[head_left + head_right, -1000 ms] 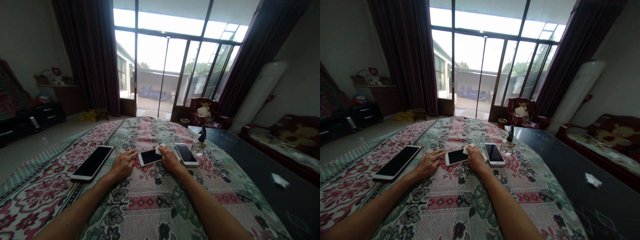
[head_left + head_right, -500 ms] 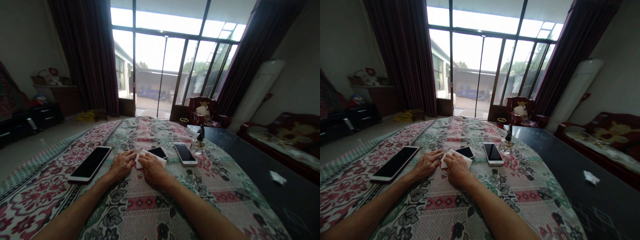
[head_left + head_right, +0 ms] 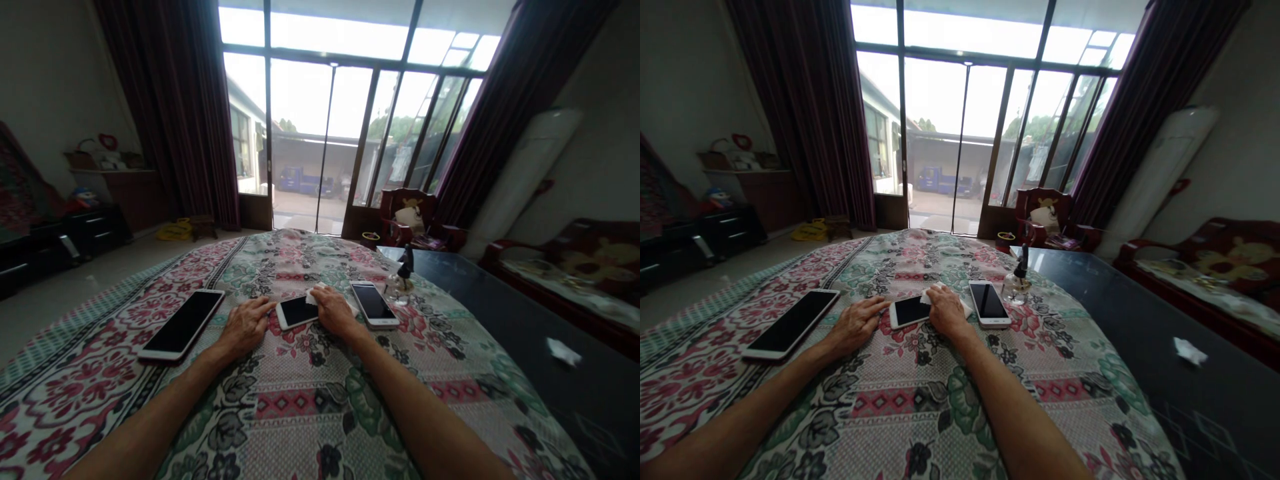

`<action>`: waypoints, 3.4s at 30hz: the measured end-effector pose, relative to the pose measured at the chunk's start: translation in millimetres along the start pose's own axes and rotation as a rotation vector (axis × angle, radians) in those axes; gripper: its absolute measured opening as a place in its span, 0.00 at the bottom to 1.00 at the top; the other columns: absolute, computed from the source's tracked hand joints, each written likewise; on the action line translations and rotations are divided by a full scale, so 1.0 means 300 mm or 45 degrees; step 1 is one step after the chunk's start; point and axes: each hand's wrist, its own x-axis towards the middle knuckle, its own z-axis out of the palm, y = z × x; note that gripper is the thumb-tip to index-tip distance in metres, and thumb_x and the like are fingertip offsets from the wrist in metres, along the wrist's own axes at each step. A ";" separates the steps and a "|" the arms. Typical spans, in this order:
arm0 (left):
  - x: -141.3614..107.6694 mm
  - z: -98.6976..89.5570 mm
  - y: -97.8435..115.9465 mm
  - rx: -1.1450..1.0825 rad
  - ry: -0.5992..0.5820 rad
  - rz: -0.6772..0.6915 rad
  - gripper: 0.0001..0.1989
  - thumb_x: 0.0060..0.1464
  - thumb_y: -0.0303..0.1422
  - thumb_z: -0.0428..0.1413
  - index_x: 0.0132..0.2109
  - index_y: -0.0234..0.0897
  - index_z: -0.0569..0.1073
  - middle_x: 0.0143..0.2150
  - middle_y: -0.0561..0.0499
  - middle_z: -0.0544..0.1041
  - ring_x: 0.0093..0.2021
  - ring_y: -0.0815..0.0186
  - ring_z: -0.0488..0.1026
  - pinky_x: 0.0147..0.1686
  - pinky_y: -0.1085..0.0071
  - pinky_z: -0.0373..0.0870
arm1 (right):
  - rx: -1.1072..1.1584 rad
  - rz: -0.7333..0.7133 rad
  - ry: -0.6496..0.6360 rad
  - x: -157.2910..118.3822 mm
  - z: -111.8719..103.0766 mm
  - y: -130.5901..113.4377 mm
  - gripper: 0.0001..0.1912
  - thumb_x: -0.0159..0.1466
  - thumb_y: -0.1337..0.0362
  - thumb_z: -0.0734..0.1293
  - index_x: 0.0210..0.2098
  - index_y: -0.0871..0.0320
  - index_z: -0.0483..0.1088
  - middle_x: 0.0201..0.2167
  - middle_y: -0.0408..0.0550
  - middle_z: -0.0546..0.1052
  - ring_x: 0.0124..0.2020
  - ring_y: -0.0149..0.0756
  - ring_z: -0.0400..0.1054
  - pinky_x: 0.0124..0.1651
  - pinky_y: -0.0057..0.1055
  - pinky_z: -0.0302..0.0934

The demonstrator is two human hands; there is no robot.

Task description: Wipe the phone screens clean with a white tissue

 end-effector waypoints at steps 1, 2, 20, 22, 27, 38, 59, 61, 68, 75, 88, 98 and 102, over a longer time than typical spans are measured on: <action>0.000 0.001 0.000 -0.001 0.001 -0.003 0.23 0.59 0.29 0.45 0.58 0.44 0.72 0.63 0.48 0.69 0.62 0.58 0.64 0.62 0.58 0.59 | -0.002 -0.012 0.000 -0.002 -0.001 -0.004 0.19 0.66 0.74 0.55 0.49 0.56 0.71 0.51 0.50 0.74 0.53 0.38 0.63 0.55 0.32 0.55; 0.001 0.001 0.000 -0.001 0.002 -0.006 0.23 0.59 0.29 0.45 0.58 0.43 0.72 0.63 0.48 0.69 0.62 0.58 0.64 0.62 0.58 0.59 | -0.005 -0.041 -0.005 -0.005 0.000 -0.014 0.18 0.65 0.74 0.55 0.49 0.57 0.71 0.50 0.50 0.74 0.53 0.38 0.63 0.55 0.32 0.55; 0.004 0.012 -0.020 -0.012 -0.005 0.004 0.23 0.58 0.30 0.46 0.59 0.42 0.72 0.63 0.48 0.69 0.63 0.58 0.64 0.62 0.57 0.58 | 0.036 -0.150 -0.078 0.001 0.001 -0.069 0.17 0.67 0.71 0.57 0.51 0.56 0.70 0.53 0.49 0.73 0.54 0.38 0.62 0.57 0.35 0.54; 0.005 0.009 -0.019 -0.017 -0.017 -0.001 0.23 0.58 0.30 0.46 0.59 0.42 0.71 0.64 0.48 0.69 0.63 0.58 0.63 0.63 0.57 0.58 | 0.030 -0.080 -0.070 -0.001 -0.005 -0.041 0.17 0.67 0.72 0.57 0.51 0.56 0.70 0.53 0.49 0.74 0.54 0.38 0.62 0.57 0.34 0.53; 0.005 0.007 -0.018 -0.036 -0.021 -0.003 0.23 0.58 0.30 0.47 0.59 0.43 0.72 0.63 0.49 0.69 0.62 0.58 0.64 0.62 0.58 0.59 | 0.051 0.063 -0.038 -0.003 -0.011 0.021 0.19 0.66 0.74 0.56 0.51 0.57 0.70 0.53 0.50 0.73 0.55 0.37 0.62 0.56 0.32 0.53; 0.003 -0.004 -0.006 0.000 -0.037 -0.013 0.23 0.59 0.30 0.46 0.59 0.44 0.71 0.64 0.50 0.69 0.63 0.59 0.64 0.62 0.59 0.59 | -0.206 0.209 -0.040 -0.035 -0.020 -0.041 0.15 0.65 0.73 0.57 0.46 0.59 0.70 0.49 0.55 0.73 0.50 0.42 0.64 0.52 0.35 0.54; 0.000 -0.002 0.000 0.029 -0.033 -0.025 0.23 0.59 0.29 0.45 0.59 0.44 0.71 0.64 0.49 0.69 0.63 0.59 0.63 0.61 0.58 0.59 | -0.179 0.082 -0.542 -0.107 -0.209 -0.095 0.17 0.55 0.80 0.61 0.42 0.66 0.73 0.45 0.62 0.77 0.47 0.45 0.71 0.45 0.30 0.62; 0.000 -0.004 0.001 0.028 -0.036 -0.020 0.23 0.59 0.29 0.45 0.59 0.44 0.71 0.64 0.49 0.69 0.63 0.58 0.64 0.61 0.58 0.59 | -0.198 0.086 -0.554 -0.116 -0.213 -0.110 0.18 0.56 0.80 0.60 0.43 0.67 0.74 0.45 0.63 0.77 0.48 0.47 0.72 0.47 0.33 0.63; 0.000 0.000 -0.001 0.016 -0.024 -0.032 0.23 0.59 0.29 0.45 0.59 0.44 0.71 0.64 0.49 0.69 0.63 0.60 0.64 0.61 0.60 0.58 | -0.282 0.175 -0.431 -0.156 -0.134 -0.177 0.32 0.59 0.76 0.62 0.63 0.76 0.58 0.64 0.77 0.56 0.65 0.63 0.54 0.62 0.52 0.55; -0.001 0.001 0.000 0.019 -0.005 -0.022 0.23 0.59 0.29 0.46 0.58 0.44 0.72 0.63 0.49 0.69 0.62 0.59 0.65 0.61 0.59 0.59 | -0.274 -0.038 -0.445 -0.173 -0.030 -0.261 0.42 0.54 0.72 0.66 0.66 0.78 0.51 0.67 0.79 0.48 0.69 0.66 0.42 0.67 0.56 0.45; -0.002 0.000 -0.001 -0.004 -0.007 -0.001 0.23 0.59 0.30 0.45 0.58 0.44 0.72 0.63 0.48 0.69 0.63 0.58 0.64 0.61 0.57 0.59 | -0.137 0.012 -0.565 -0.125 -0.105 -0.192 0.37 0.60 0.71 0.60 0.68 0.72 0.49 0.69 0.69 0.49 0.69 0.58 0.43 0.67 0.51 0.47; -0.002 0.000 0.000 0.000 0.004 -0.001 0.23 0.59 0.29 0.46 0.58 0.44 0.72 0.63 0.48 0.70 0.62 0.58 0.65 0.61 0.58 0.59 | -0.211 0.243 -0.493 -0.115 -0.105 -0.137 0.40 0.58 0.74 0.61 0.68 0.73 0.47 0.69 0.69 0.47 0.70 0.57 0.41 0.68 0.50 0.44; -0.002 0.003 0.001 0.002 0.013 -0.003 0.22 0.59 0.29 0.46 0.58 0.43 0.72 0.63 0.48 0.70 0.62 0.58 0.65 0.62 0.58 0.59 | -0.152 0.028 -0.536 -0.139 -0.069 -0.233 0.45 0.54 0.71 0.65 0.68 0.72 0.47 0.70 0.68 0.46 0.70 0.60 0.39 0.68 0.51 0.43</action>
